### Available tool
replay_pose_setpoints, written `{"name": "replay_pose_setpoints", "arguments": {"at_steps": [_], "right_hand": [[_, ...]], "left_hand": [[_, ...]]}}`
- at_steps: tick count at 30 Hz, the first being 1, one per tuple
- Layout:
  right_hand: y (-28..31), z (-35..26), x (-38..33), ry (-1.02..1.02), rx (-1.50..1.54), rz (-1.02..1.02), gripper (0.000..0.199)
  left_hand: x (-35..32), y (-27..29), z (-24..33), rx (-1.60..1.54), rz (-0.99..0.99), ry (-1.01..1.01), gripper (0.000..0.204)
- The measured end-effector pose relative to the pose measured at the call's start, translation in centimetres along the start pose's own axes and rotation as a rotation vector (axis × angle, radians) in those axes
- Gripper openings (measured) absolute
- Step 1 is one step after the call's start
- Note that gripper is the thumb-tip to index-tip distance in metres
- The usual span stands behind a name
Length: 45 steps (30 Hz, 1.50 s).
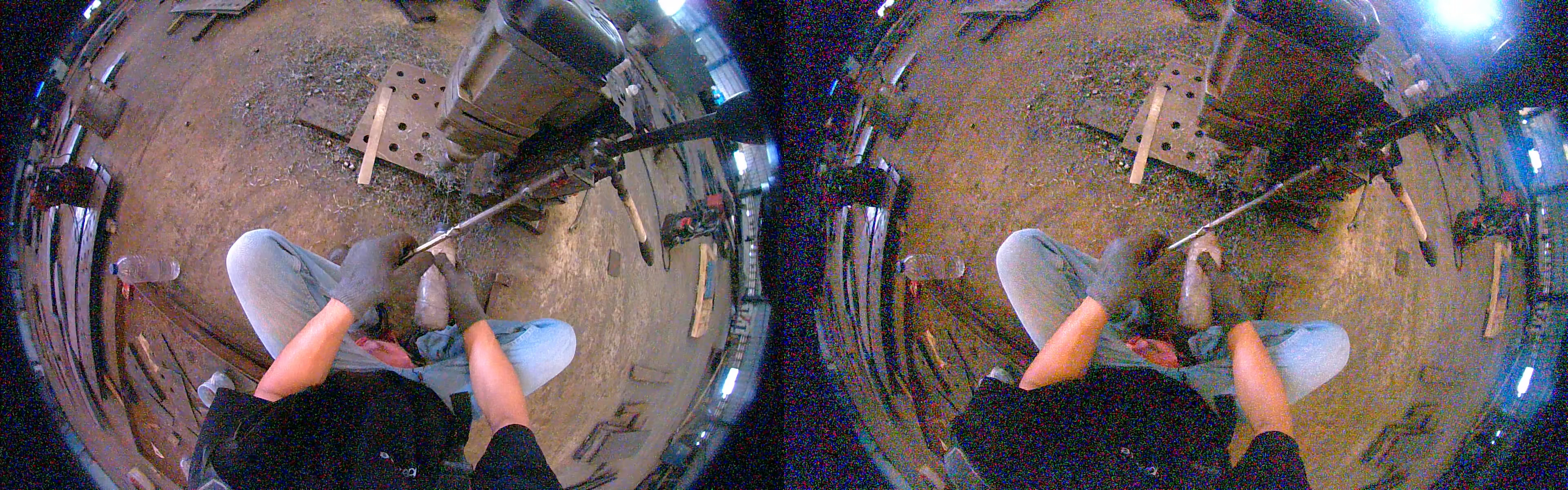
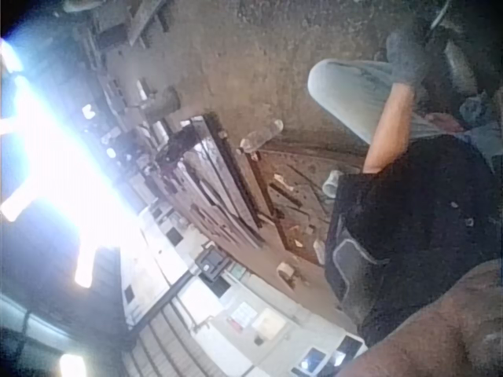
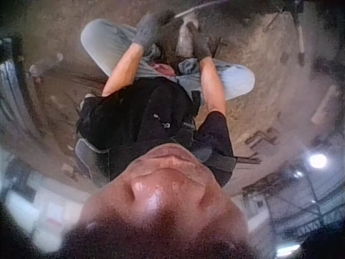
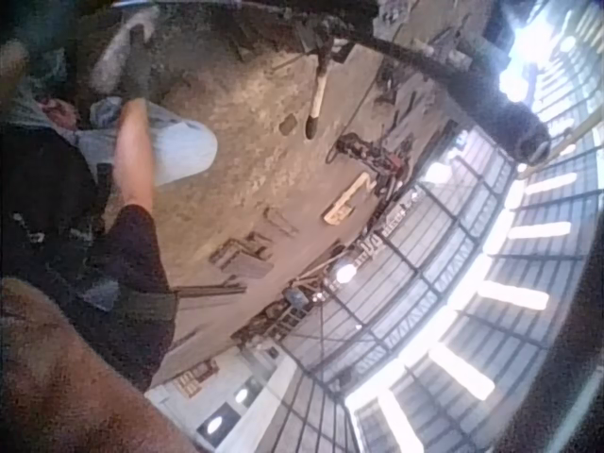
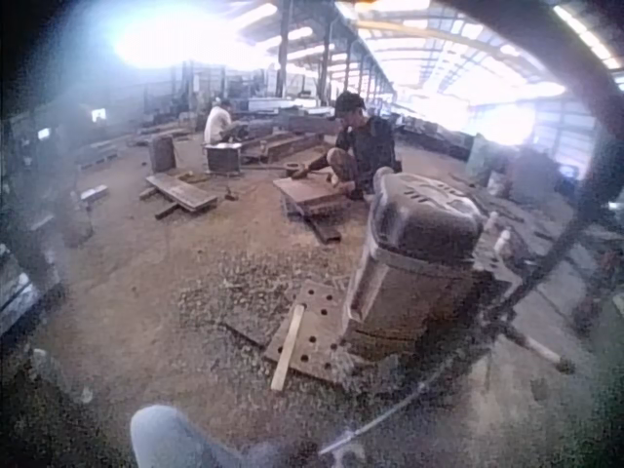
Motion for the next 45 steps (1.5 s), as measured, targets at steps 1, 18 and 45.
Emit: {"name": "replay_pose_setpoints", "arguments": {"at_steps": [1,18,45], "right_hand": [[-0.4,-0.2,-0.1,0.105,0.139,0.026,0.084],[-0.8,-0.8,-1.1,0.123,0.322,0.036,0.079],[15.2,-4.9,-7.5,0.573,1.118,0.485,0.075]], "left_hand": [[0.1,-0.3,-0.2,-0.013,0.003,-0.006,0.053],[0.0,-0.1,0.3,0.011,-0.014,-0.015,0.032],[0.3,-1.1,-1.1,-0.022,0.027,0.024,0.043]]}}
Point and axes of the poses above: each hand's wrist, its own x-axis towards the middle knuckle, its own y-axis out of the back of the hand, z = x × y, the point moved 8 cm from there along x, towards the middle knuckle, and after that the axes turned 13 degrees about z, right-handed, at the moved point
